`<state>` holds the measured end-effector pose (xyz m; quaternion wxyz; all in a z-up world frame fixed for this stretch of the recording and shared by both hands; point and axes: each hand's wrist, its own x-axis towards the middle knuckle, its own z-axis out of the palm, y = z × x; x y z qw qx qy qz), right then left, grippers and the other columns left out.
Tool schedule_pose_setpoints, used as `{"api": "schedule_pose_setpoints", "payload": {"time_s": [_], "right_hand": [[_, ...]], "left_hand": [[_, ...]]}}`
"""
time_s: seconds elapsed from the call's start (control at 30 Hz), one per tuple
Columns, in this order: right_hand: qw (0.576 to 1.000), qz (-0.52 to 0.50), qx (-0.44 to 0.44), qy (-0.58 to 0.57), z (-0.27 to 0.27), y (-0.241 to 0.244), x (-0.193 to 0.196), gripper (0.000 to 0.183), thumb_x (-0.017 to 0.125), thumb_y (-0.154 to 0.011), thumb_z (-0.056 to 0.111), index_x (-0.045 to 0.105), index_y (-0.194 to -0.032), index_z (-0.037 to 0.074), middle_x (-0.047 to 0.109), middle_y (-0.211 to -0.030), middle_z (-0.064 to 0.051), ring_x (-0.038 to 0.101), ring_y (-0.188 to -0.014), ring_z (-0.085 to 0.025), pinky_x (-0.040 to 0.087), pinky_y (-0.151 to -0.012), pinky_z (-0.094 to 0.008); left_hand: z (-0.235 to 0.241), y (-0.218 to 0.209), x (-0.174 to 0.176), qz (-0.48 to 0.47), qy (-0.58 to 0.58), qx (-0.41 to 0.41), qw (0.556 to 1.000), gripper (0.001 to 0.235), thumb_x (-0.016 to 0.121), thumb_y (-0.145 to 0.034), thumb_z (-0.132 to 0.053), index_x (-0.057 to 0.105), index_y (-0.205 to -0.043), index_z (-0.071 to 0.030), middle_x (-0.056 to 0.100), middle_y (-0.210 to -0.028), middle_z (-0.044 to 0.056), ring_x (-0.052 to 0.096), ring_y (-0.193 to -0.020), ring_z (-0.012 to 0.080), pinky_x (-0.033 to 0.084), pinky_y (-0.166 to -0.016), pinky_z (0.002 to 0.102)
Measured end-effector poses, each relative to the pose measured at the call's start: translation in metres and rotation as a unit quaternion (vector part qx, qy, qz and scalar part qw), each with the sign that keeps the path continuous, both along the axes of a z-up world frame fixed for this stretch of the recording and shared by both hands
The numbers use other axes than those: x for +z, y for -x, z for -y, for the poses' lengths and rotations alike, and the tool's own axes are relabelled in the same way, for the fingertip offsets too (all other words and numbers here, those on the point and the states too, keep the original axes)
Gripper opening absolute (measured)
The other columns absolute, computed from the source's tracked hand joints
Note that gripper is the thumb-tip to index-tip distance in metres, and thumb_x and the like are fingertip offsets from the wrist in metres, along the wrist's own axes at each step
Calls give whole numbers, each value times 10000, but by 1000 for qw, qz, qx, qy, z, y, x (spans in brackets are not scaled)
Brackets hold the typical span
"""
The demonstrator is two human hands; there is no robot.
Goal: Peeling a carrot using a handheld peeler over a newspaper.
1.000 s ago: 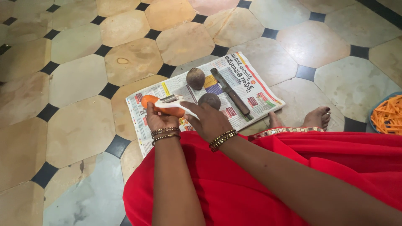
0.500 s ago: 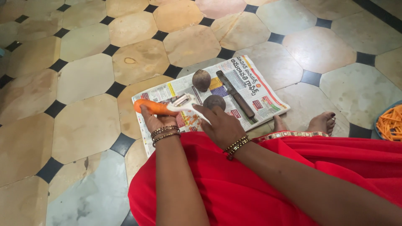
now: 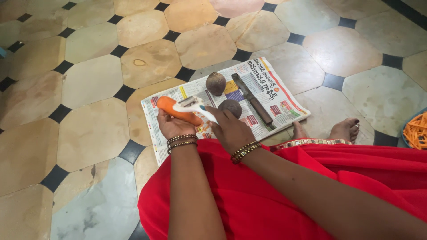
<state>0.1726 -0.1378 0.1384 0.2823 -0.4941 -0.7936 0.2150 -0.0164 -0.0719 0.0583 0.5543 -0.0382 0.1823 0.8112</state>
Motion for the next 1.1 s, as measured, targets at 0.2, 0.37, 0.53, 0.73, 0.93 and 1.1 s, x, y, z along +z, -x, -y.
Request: {"api": "schedule_pose_setpoints", "payload": {"time_s": [0.2, 0.37, 0.53, 0.73, 0.93, 1.1], "right_hand": [[997, 67, -18, 27, 1, -16, -13, 477, 560, -980, 337, 468, -1444, 273, 639, -1159, -125, 694, -866, -393, 559, -717, -524], [1000, 17, -14, -4, 4, -7, 1, 475, 551, -987, 316, 457, -1447, 251, 632, -1192, -133, 688, -846, -399, 562, -687, -518], [1000, -28, 3, -8, 4, 8, 8, 472, 532, -1006, 312, 454, -1469, 270, 633, -1160, -129, 682, -849, -403, 562, -686, -513], [1000, -1, 6, -8, 1, 4, -1, 464, 519, -1020, 319, 448, -1478, 308, 609, -1143, -128, 680, -856, -405, 567, -682, -514], [998, 60, -10, 29, -3, -15, -15, 483, 529, -987, 312, 446, -1462, 318, 602, -1184, -113, 690, -839, -374, 568, -685, -508], [998, 61, -30, 9, 1, -17, -11, 456, 558, -979, 307, 494, -1430, 326, 640, -1112, -99, 700, -838, -352, 558, -709, -501]], "left_hand": [[6, 8, 5, 18, 20, 45, 999, 491, 450, -989, -511, 576, -1252, -117, 624, -1205, 108, 599, -1143, 309, 484, -1036, 563], [-5, 10, -17, 14, -14, 56, 998, 469, 464, -1035, -440, 567, -1331, -91, 627, -1290, 92, 593, -1237, 283, 456, -1124, 519], [-5, 3, -12, -10, 6, 31, 999, 491, 456, -1014, -421, 560, -1336, -65, 640, -1320, 123, 608, -1254, 301, 454, -1126, 538], [-10, 6, -27, -17, -27, -21, 999, 574, 570, -970, -474, 530, -1363, -57, 603, -1361, 134, 592, -1282, 325, 440, -1159, 582], [-18, 15, -44, 10, -14, 14, 1000, 674, 634, -915, -517, 510, -1395, -60, 575, -1393, 123, 551, -1316, 336, 421, -1170, 587], [-18, 16, -46, 6, -9, 31, 999, 735, 640, -892, -551, 505, -1432, -71, 571, -1428, 124, 520, -1354, 327, 399, -1178, 573]]}}
